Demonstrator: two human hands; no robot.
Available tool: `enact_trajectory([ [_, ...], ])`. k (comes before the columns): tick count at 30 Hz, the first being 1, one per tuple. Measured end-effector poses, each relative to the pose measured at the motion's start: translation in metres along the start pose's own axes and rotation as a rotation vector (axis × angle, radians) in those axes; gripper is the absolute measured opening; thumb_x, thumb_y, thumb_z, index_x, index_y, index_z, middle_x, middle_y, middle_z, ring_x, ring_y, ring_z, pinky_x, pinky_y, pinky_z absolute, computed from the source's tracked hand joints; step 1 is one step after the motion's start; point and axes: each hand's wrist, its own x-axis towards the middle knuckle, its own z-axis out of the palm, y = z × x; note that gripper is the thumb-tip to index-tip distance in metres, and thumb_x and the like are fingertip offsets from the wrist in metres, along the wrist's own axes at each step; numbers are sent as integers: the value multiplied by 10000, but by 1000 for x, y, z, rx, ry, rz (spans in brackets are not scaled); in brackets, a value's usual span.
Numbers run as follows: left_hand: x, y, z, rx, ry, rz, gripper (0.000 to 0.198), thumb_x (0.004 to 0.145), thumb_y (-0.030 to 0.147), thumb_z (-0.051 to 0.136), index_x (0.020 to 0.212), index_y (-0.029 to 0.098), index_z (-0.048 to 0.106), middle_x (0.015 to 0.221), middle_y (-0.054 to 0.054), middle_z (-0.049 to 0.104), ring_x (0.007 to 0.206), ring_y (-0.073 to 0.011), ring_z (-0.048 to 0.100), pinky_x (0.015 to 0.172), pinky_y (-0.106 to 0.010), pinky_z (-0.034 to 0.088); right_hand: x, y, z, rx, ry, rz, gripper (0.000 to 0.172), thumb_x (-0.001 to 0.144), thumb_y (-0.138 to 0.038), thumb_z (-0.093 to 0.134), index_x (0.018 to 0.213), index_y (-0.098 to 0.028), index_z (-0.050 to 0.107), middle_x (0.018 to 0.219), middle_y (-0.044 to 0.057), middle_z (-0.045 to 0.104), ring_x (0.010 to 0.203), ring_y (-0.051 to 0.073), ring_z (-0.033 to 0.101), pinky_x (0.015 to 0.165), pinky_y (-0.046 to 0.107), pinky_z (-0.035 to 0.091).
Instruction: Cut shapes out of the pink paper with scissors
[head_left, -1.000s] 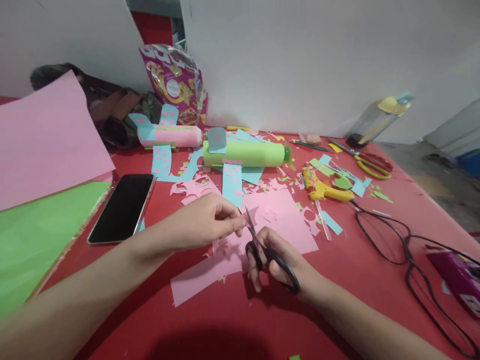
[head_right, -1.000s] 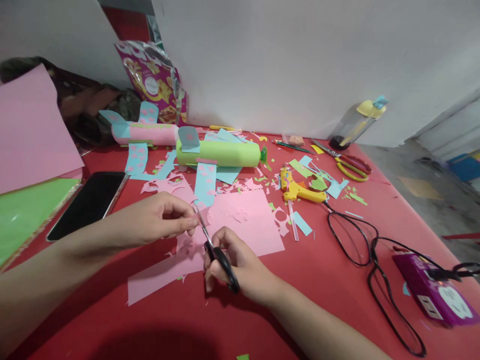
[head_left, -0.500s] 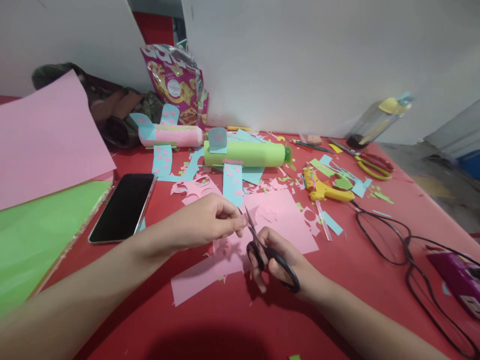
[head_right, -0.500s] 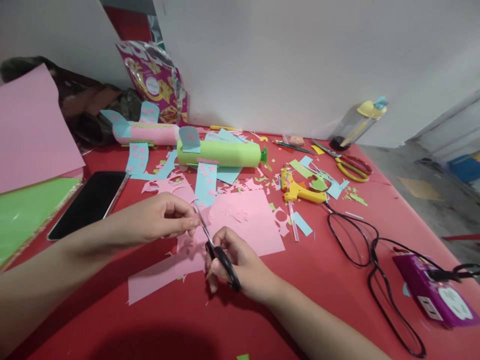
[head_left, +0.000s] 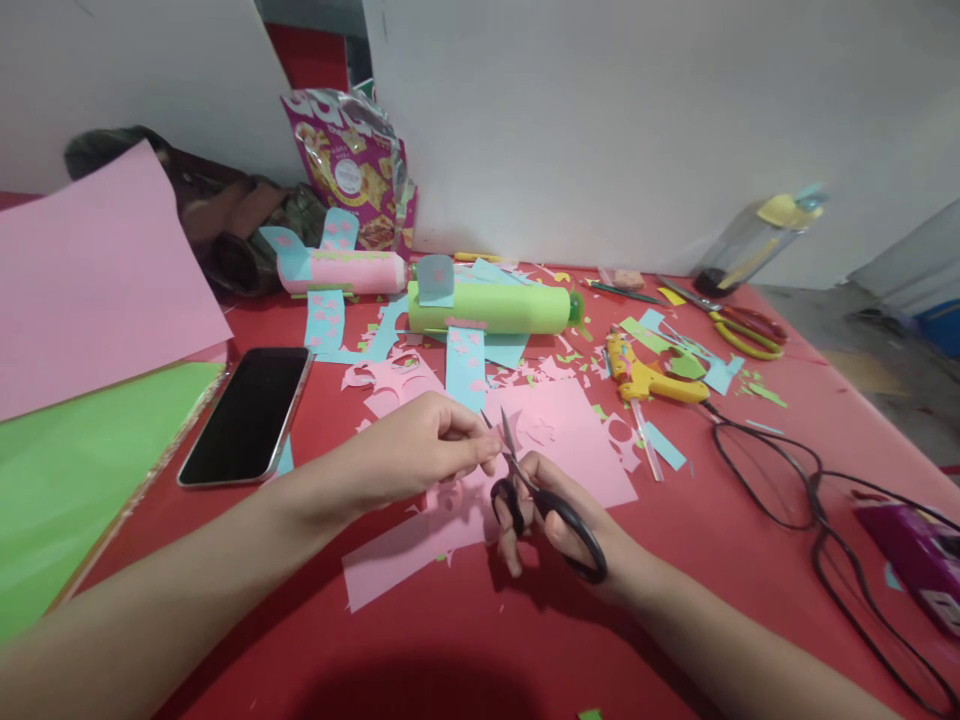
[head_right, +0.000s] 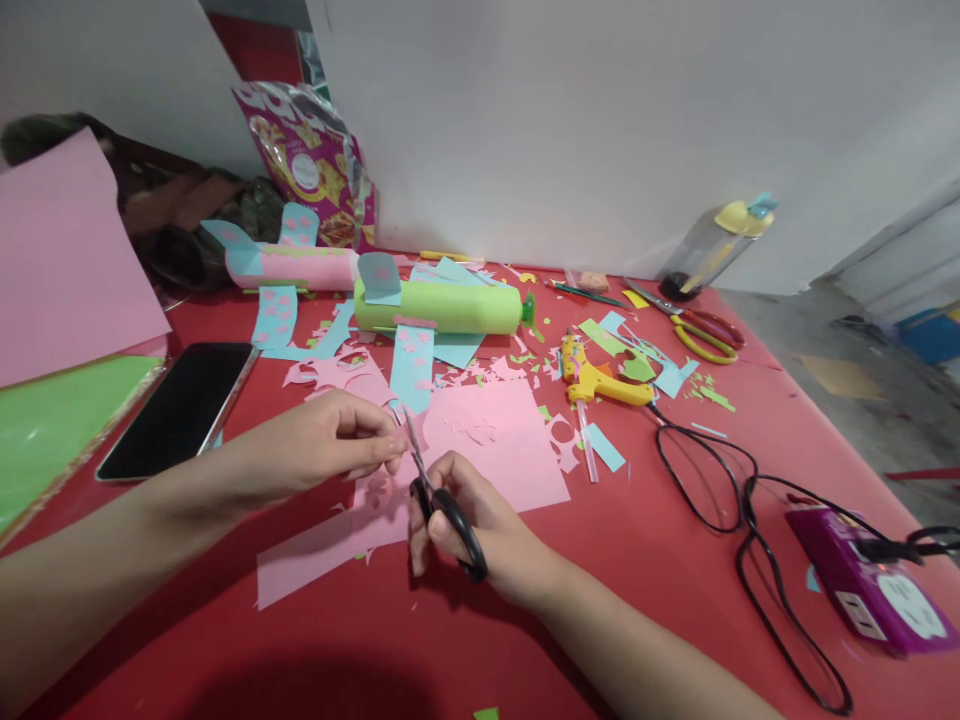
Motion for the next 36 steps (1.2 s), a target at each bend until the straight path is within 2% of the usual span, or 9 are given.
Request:
enact_trajectory([
  [5, 1, 0, 3, -43, 19, -4, 254, 725, 361, 495, 596, 148, 546, 492, 22, 485, 455, -96, 472, 434, -197, 336, 1, 3, -2, 11, -3, -7, 370, 718, -489, 549, 754, -196, 327, 727, -31, 437, 520, 75, 510, 523, 242, 346],
  [12, 2, -3, 7, -63, 78, 26, 263, 736, 345, 482, 565, 151, 529, 428, 60, 368, 407, -69, 395, 417, -185, 314, -1, 5, -1, 8, 4, -25, 347, 736, -479, 534, 764, -199, 330, 731, -28, 441, 527, 82, 513, 523, 251, 358],
  [17, 2, -6, 12, -151, 72, 26, 251, 755, 345, 470, 600, 155, 523, 441, 62, 359, 415, -71, 388, 445, -204, 329, -2, 6, -3, -24, 35, -36, 334, 741, -486, 523, 809, -199, 366, 767, 0, 447, 676, 136, 531, 624, 314, 381],
  [21, 1, -7, 17, -231, 91, 18, 280, 764, 320, 462, 540, 152, 462, 464, 53, 372, 431, -65, 370, 447, -205, 310, -3, 8, -6, 13, 36, -23, 355, 724, -503, 534, 830, -201, 380, 775, 10, 457, 722, 138, 494, 683, 332, 375],
  [36, 1, 2, 25, -340, 117, 90, 307, 763, 217, 451, 464, 149, 431, 417, 60, 395, 369, -45, 355, 387, -182, 252, -3, 11, -6, -41, 53, -24, 361, 742, -534, 483, 825, -205, 358, 743, 2, 450, 689, 129, 488, 641, 300, 376],
])
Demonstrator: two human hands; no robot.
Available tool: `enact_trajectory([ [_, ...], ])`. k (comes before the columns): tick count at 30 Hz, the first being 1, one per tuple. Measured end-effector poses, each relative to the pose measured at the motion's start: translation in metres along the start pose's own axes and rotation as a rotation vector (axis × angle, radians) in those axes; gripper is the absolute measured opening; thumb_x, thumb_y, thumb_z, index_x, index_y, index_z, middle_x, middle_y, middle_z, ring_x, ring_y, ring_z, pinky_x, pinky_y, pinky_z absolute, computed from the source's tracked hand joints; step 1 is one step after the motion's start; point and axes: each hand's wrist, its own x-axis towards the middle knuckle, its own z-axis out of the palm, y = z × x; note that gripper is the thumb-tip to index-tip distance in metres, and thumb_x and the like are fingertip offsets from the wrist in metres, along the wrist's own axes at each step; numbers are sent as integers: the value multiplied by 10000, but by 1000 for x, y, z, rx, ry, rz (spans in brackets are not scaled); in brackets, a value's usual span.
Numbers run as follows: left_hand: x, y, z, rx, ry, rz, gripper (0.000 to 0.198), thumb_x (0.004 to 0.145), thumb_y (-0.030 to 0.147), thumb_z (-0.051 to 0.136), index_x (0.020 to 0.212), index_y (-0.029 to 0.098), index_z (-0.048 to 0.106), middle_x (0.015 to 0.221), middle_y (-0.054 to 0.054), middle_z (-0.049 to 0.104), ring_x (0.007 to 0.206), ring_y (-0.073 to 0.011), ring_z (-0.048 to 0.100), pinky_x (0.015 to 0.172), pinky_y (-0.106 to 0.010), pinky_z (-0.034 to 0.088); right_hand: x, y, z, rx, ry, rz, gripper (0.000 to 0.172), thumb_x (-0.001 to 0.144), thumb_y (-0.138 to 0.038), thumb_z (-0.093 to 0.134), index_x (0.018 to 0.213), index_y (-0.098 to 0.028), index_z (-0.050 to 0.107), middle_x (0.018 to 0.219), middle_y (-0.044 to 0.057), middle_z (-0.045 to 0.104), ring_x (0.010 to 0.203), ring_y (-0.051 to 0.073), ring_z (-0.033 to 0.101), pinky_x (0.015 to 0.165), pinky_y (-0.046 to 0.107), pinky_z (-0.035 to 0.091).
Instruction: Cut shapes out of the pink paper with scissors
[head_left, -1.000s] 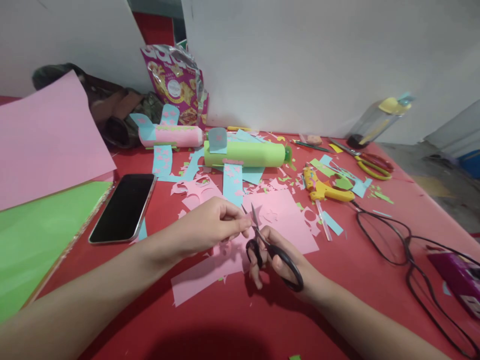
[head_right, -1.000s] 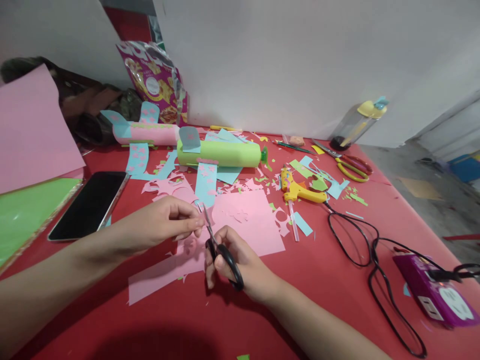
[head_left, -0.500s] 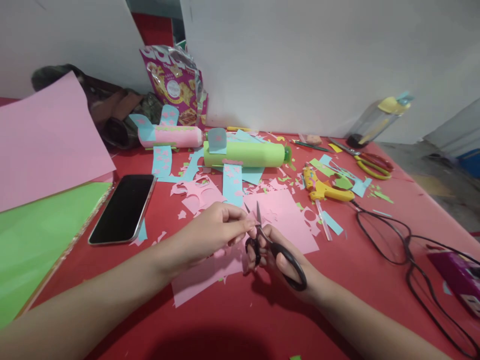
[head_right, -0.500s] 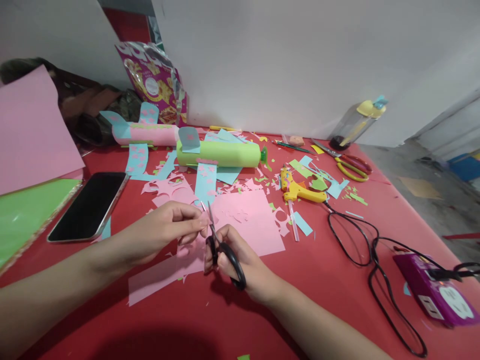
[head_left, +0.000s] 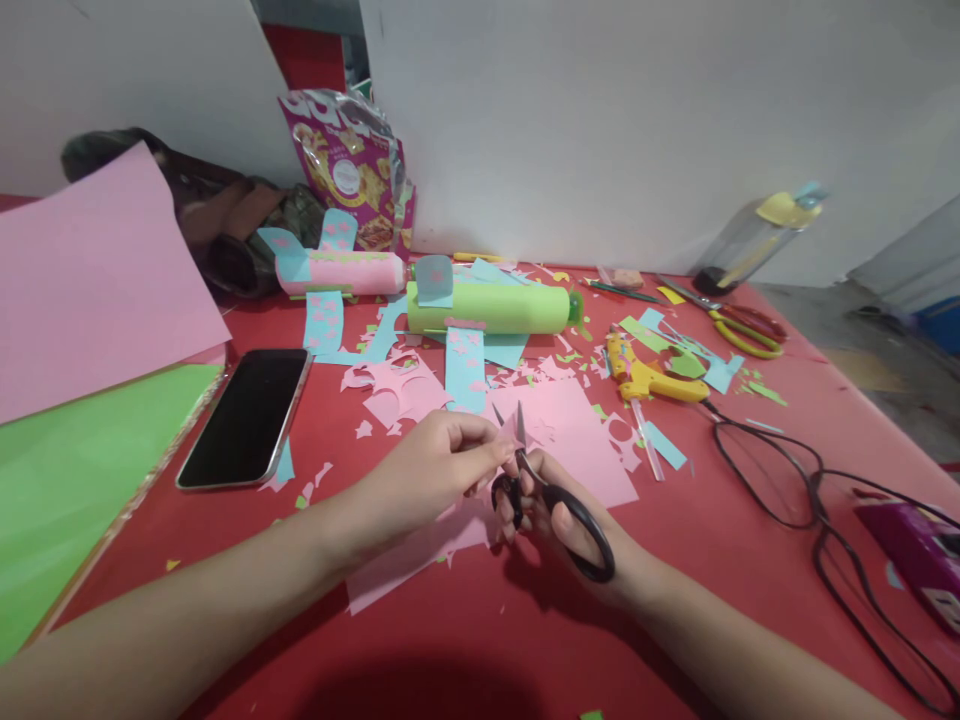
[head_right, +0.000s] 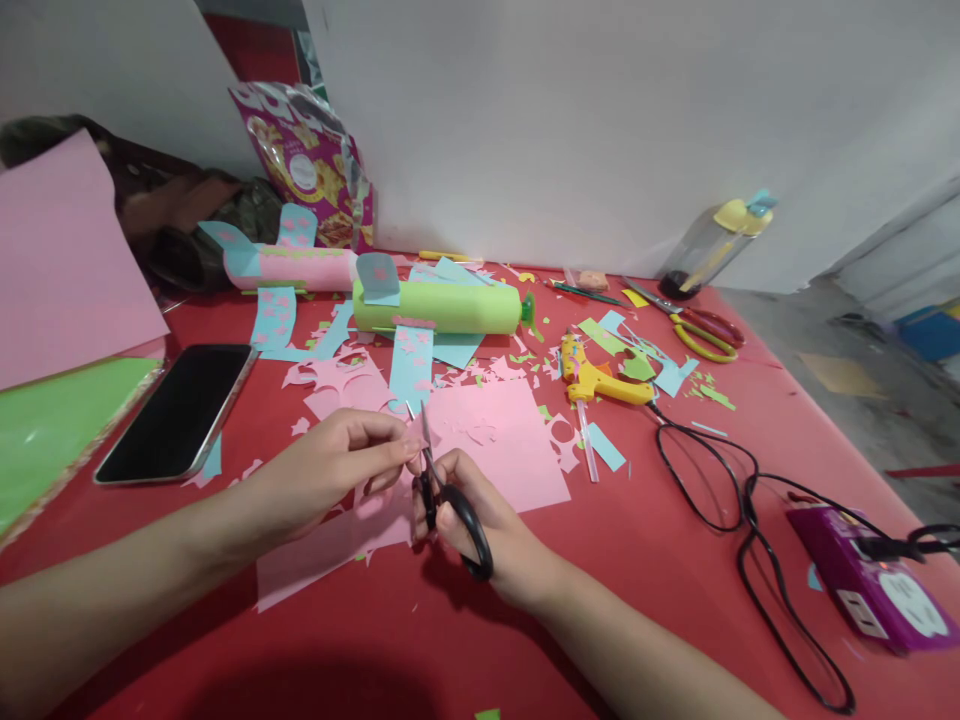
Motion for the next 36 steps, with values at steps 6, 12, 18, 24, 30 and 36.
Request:
enact_trajectory([
  [6, -1, 1, 1, -5, 4, 8, 299, 766, 207, 448, 473, 148, 443, 411, 62, 396, 369, -45, 364, 385, -177, 261, 0, 0, 1, -22, -6, -5, 347, 749, -525, 478, 828, -211, 354, 740, 2, 446, 684, 133, 484, 635, 306, 378],
  [12, -1, 1, 4, -98, 11, -16, 291, 750, 228, 466, 474, 158, 404, 407, 64, 392, 345, -46, 381, 375, -180, 292, 0, -4, -1, -29, 16, -19, 328, 744, -509, 497, 824, -211, 388, 778, 12, 437, 712, 134, 447, 680, 322, 376],
  [18, -1, -1, 4, -185, 39, -47, 270, 743, 221, 469, 488, 155, 410, 405, 71, 352, 340, -45, 385, 359, -173, 290, -1, -3, -1, 23, 16, -31, 337, 742, -511, 499, 845, -203, 408, 794, 17, 452, 714, 138, 476, 685, 321, 376],
  [24, -2, -2, 5, -204, 16, -65, 314, 768, 230, 467, 477, 145, 387, 412, 68, 365, 335, -30, 360, 343, -160, 253, 1, 3, -1, 59, 3, -61, 352, 727, -530, 503, 832, -205, 418, 743, 9, 481, 677, 139, 474, 657, 317, 395],
  [30, -2, 1, 5, -136, 19, -50, 299, 764, 215, 467, 477, 146, 418, 420, 66, 373, 360, -38, 363, 372, -169, 272, 0, 0, -2, 69, 11, -42, 340, 728, -504, 521, 842, -201, 417, 755, 10, 472, 692, 138, 463, 668, 311, 380],
  [36, -3, 5, 5, -24, 3, -4, 294, 775, 193, 439, 484, 150, 458, 420, 60, 421, 374, -47, 386, 406, -177, 302, 0, -2, -2, 69, 25, -21, 323, 718, -485, 548, 825, -211, 416, 756, -2, 450, 681, 126, 440, 664, 296, 368],
])
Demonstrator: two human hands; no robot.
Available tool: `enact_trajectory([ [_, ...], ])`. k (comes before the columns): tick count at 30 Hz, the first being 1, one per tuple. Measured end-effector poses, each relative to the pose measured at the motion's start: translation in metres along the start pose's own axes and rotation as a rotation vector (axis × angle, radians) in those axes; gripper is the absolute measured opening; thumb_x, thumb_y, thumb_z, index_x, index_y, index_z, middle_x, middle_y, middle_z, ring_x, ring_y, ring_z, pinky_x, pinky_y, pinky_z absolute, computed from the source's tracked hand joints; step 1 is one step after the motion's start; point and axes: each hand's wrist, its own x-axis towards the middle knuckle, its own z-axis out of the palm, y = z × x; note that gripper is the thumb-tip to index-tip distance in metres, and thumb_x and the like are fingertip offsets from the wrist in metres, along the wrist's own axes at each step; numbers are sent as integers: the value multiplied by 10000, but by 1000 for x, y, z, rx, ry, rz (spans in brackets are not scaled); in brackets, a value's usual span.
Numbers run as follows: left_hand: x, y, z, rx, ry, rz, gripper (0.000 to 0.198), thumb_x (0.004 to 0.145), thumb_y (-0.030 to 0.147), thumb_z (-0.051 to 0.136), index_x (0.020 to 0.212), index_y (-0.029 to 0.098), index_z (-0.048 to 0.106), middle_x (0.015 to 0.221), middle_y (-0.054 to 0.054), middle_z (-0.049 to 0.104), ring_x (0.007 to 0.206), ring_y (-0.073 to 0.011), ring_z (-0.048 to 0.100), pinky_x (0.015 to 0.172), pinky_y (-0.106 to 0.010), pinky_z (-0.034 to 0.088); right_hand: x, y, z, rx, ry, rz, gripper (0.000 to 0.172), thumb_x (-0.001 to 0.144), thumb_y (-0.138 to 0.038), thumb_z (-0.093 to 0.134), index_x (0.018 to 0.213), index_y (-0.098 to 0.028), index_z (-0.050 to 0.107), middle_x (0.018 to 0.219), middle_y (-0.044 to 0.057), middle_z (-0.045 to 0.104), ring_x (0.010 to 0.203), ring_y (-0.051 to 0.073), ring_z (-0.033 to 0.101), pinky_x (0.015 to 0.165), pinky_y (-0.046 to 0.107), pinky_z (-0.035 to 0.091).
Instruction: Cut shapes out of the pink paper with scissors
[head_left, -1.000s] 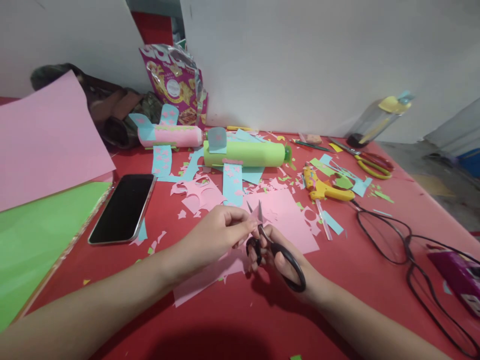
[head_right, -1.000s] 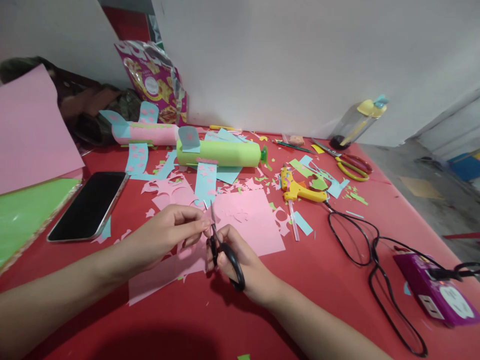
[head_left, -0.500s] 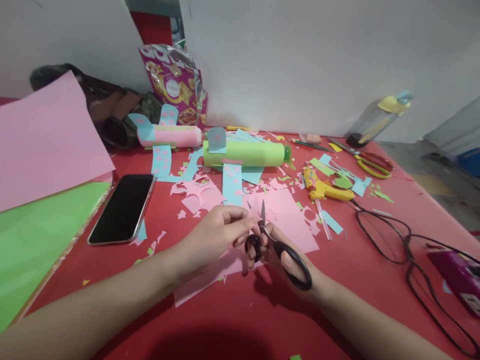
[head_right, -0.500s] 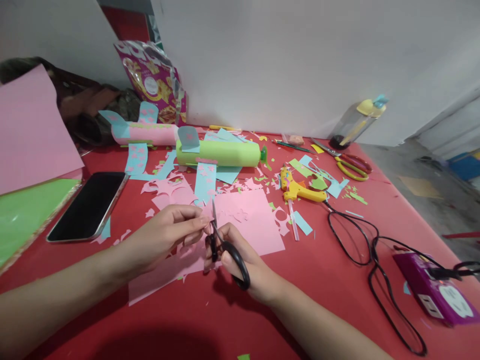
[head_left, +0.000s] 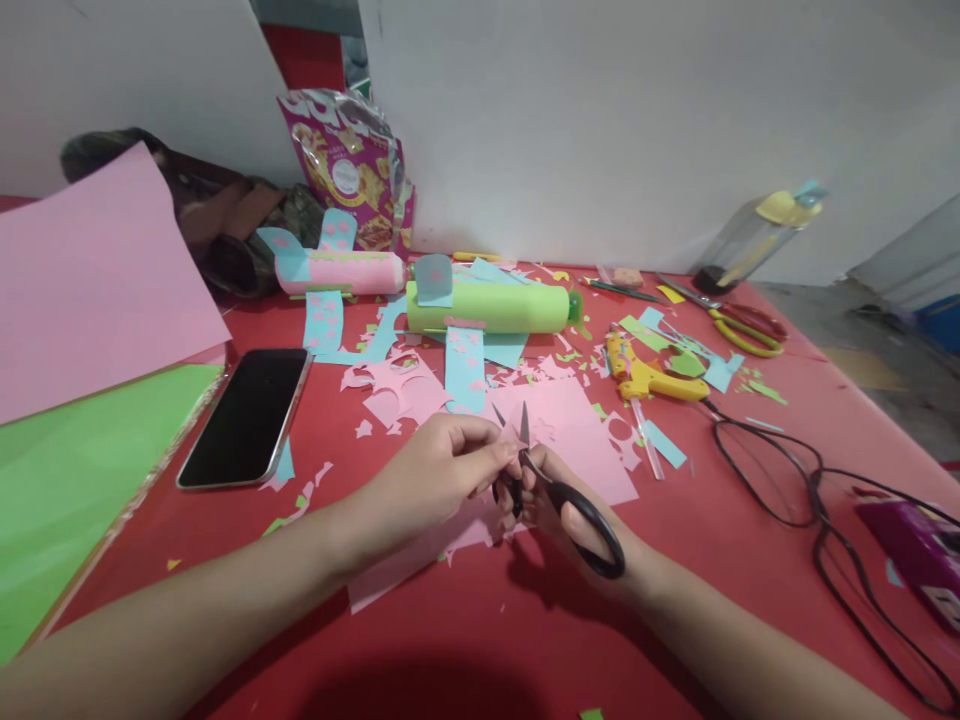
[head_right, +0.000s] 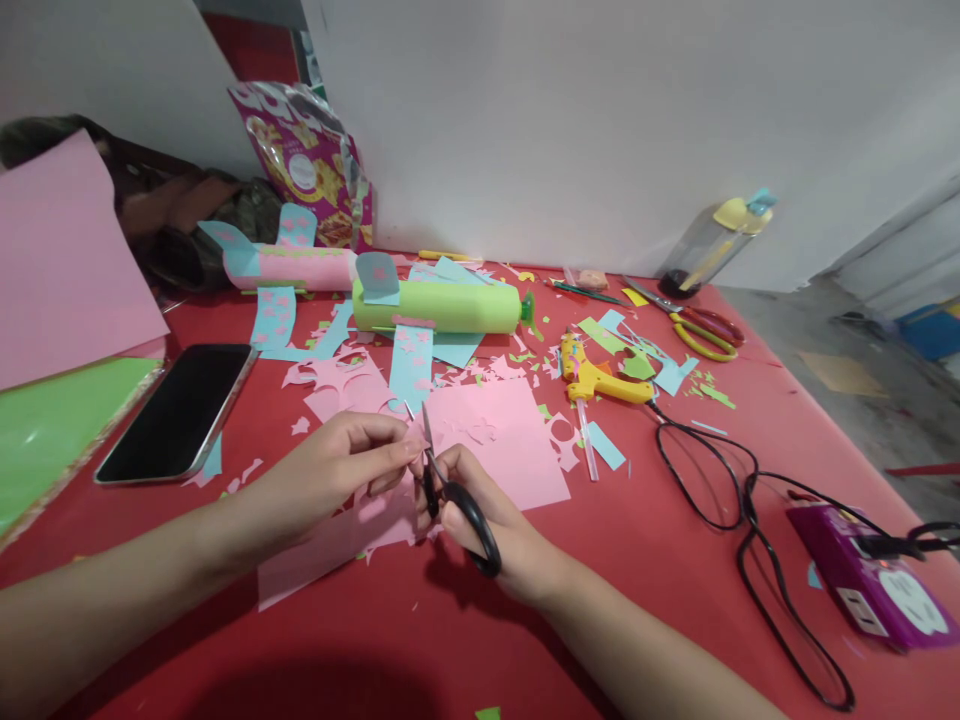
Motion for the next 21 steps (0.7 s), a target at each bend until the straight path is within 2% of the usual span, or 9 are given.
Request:
enact_trajectory([
  [13, -1, -9, 7, 7, 55, 16, 277, 795, 245, 406, 536, 162, 460, 445, 41, 506, 404, -79, 485, 415, -186, 368, -2, -1, 3, -97, 17, 10, 319, 753, -503, 490, 825, -211, 384, 725, -2, 449, 674, 129, 458, 656, 303, 359],
  [21, 1, -21, 10, -201, 7, -13, 217, 762, 281, 453, 584, 159, 480, 481, 33, 491, 431, -101, 512, 455, -220, 415, -2, 0, 6, -115, 14, -4, 315, 755, -509, 479, 821, -219, 374, 741, 4, 429, 687, 139, 431, 653, 309, 364],
])
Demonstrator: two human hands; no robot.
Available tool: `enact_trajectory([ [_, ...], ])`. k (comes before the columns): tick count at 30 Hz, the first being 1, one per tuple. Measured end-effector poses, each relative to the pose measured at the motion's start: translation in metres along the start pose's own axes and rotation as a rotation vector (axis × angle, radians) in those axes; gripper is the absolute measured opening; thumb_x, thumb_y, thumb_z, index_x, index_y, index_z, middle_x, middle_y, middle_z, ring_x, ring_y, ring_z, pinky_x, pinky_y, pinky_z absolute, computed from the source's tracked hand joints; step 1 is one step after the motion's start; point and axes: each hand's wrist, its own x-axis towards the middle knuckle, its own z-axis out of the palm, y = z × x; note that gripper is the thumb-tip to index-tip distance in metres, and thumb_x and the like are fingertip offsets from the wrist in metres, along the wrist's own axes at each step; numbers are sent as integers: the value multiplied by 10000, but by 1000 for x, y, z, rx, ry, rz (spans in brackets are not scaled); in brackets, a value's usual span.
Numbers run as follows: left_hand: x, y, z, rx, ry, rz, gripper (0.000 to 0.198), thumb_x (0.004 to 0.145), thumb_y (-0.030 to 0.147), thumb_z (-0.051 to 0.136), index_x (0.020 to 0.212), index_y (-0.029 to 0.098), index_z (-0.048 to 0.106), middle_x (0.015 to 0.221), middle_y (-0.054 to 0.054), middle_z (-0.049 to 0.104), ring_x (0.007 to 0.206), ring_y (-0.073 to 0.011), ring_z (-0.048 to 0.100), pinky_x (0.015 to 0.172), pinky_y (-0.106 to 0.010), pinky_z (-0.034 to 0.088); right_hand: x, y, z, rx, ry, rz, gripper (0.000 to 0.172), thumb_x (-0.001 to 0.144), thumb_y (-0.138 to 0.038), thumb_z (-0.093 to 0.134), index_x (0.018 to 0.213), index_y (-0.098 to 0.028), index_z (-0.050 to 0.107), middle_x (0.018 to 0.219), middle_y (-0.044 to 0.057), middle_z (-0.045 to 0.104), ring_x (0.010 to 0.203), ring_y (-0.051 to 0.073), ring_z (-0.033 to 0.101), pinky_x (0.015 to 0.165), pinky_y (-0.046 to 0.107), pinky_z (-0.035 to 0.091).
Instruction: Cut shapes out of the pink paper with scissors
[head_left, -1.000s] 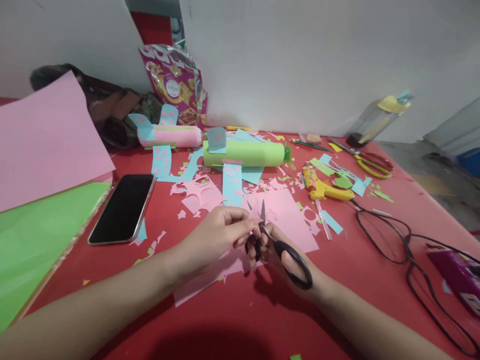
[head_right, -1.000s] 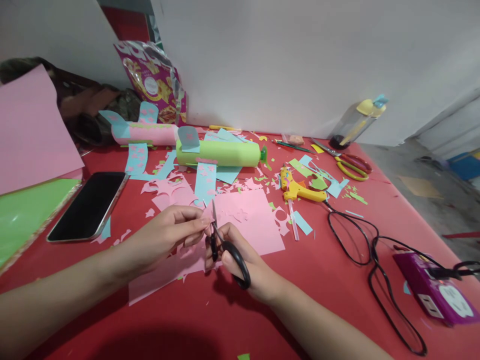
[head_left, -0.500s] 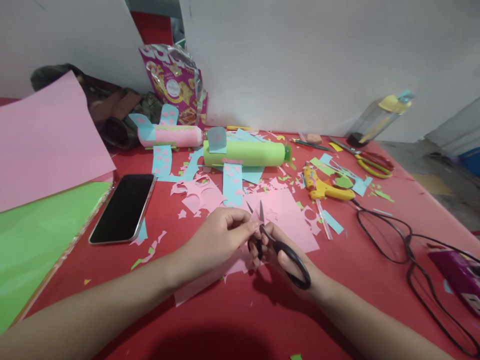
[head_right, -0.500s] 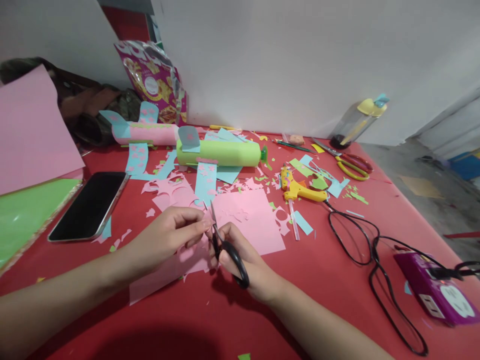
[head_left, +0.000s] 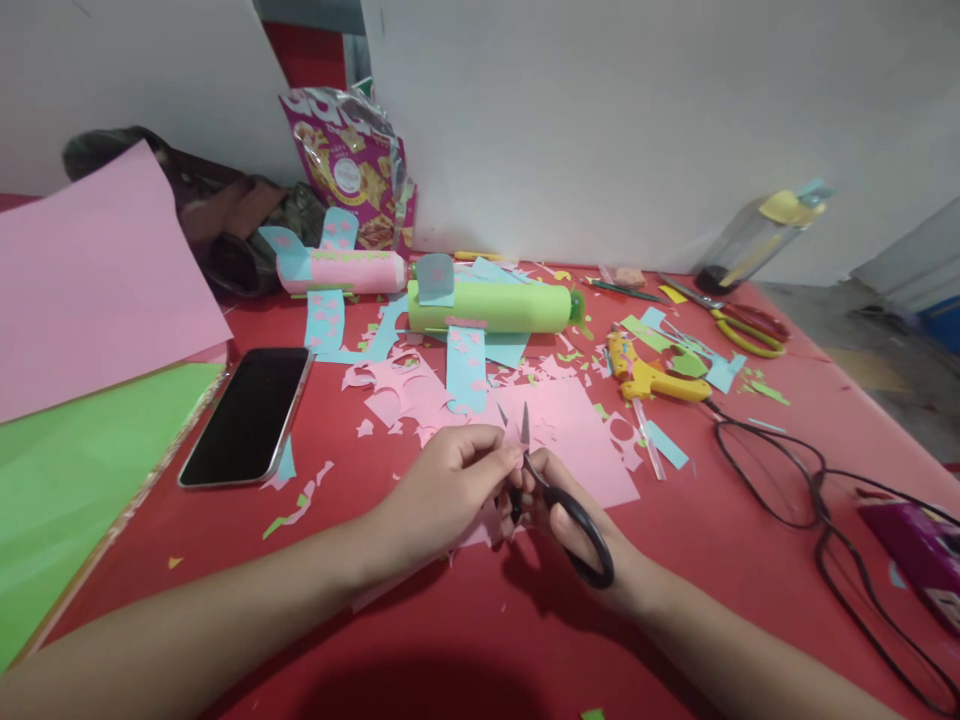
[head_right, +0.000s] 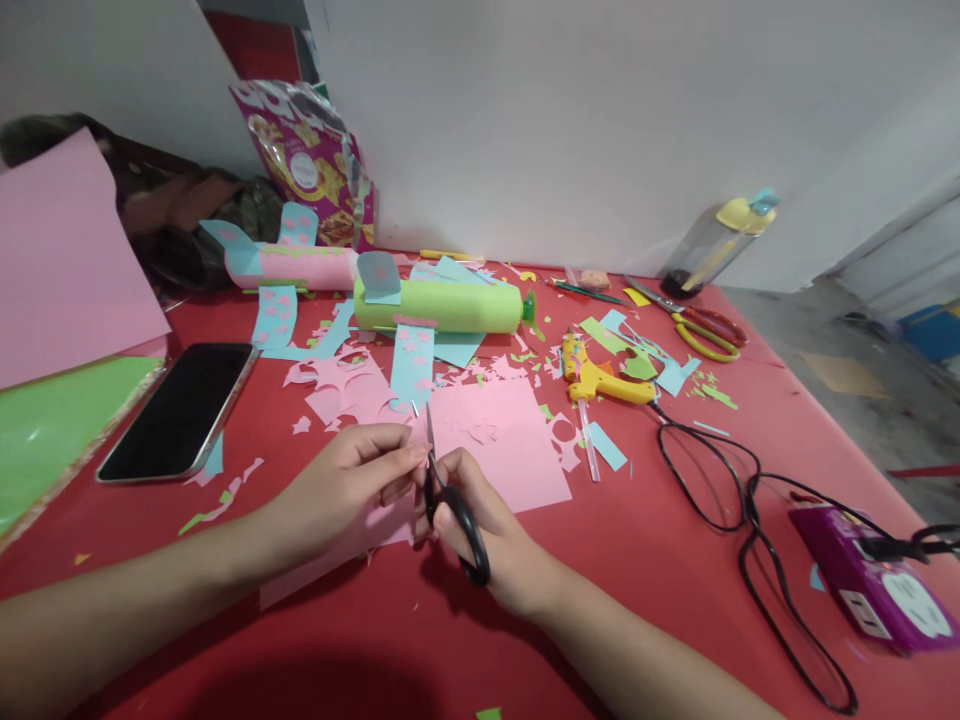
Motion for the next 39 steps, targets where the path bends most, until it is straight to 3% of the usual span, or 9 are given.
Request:
enact_trajectory([
  [17, 1, -1, 3, -33, 2, 12, 229, 759, 283, 453, 565, 161, 449, 462, 55, 469, 390, -74, 467, 421, -199, 378, -2, -6, 6, -150, 49, 26, 346, 761, -545, 434, 794, -220, 320, 701, -5, 447, 636, 128, 428, 622, 305, 352],
  [27, 0, 0, 3, -24, 22, 21, 247, 771, 262, 436, 544, 165, 425, 407, 65, 465, 362, -70, 472, 396, -181, 353, -1, -8, 9, -184, 121, 84, 380, 723, -579, 453, 752, -228, 310, 677, -32, 413, 526, 95, 323, 547, 275, 314],
  [35, 0, 1, 3, -22, 25, 20, 252, 774, 275, 442, 548, 165, 424, 419, 59, 474, 373, -68, 464, 406, -186, 345, -1, -8, 9, -254, 160, 80, 387, 712, -587, 452, 741, -224, 323, 615, -44, 404, 562, 115, 390, 530, 267, 312],
  [39, 1, -2, 1, -17, 35, 56, 267, 784, 279, 451, 546, 160, 439, 449, 57, 457, 413, -59, 439, 435, -182, 335, -1, -3, 7, -277, 191, 69, 333, 723, -501, 511, 728, -219, 334, 615, -51, 417, 511, 92, 397, 498, 250, 326],
])
